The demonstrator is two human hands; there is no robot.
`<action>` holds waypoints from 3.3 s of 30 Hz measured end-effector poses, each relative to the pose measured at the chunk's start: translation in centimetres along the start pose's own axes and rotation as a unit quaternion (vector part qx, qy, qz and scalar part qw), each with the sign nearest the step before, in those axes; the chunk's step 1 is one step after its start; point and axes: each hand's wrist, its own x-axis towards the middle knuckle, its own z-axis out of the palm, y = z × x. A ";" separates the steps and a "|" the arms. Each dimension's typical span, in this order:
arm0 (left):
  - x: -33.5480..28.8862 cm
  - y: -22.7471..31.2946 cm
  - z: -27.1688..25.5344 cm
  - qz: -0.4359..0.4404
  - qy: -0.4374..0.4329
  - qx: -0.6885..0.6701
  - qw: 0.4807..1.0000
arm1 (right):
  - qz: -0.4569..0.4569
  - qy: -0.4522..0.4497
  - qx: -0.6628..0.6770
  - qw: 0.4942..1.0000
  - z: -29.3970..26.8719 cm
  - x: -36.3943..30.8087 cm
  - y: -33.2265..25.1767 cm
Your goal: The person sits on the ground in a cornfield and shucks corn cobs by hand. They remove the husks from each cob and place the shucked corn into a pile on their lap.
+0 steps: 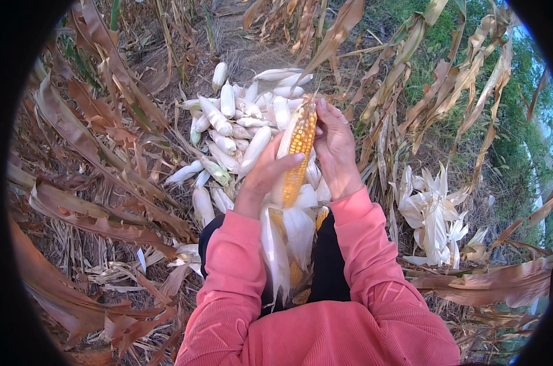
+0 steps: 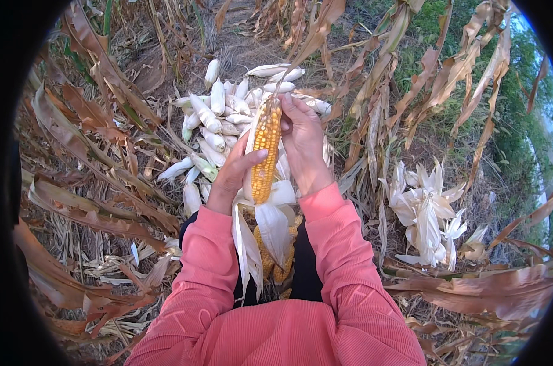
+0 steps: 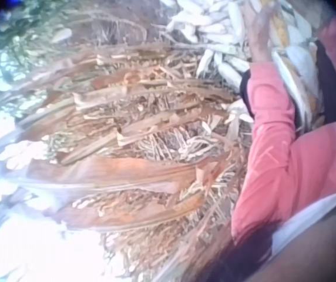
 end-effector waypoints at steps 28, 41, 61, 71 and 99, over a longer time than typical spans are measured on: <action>-1.2 3.3 -6.9 0.248 0.396 -0.196 0.862 | 0.038 0.181 -0.354 0.916 -17.2 -3.0 -3.7; -1.1 2.6 -2.7 0.183 0.298 -0.042 0.936 | -0.142 -0.177 -0.596 0.770 -0.7 -3.3 1.6; -0.8 1.4 -4.7 0.088 0.265 0.127 0.952 | 0.286 -0.042 -0.434 0.853 -1.4 -7.1 8.0; -0.8 -0.2 -3.1 0.121 0.239 0.295 0.917 | 0.231 -0.090 -0.450 0.858 -4.4 -7.4 11.1; 0.9 0.8 -5.0 0.191 0.442 0.267 0.835 | 0.259 -0.138 -0.561 0.774 -4.5 -5.4 7.3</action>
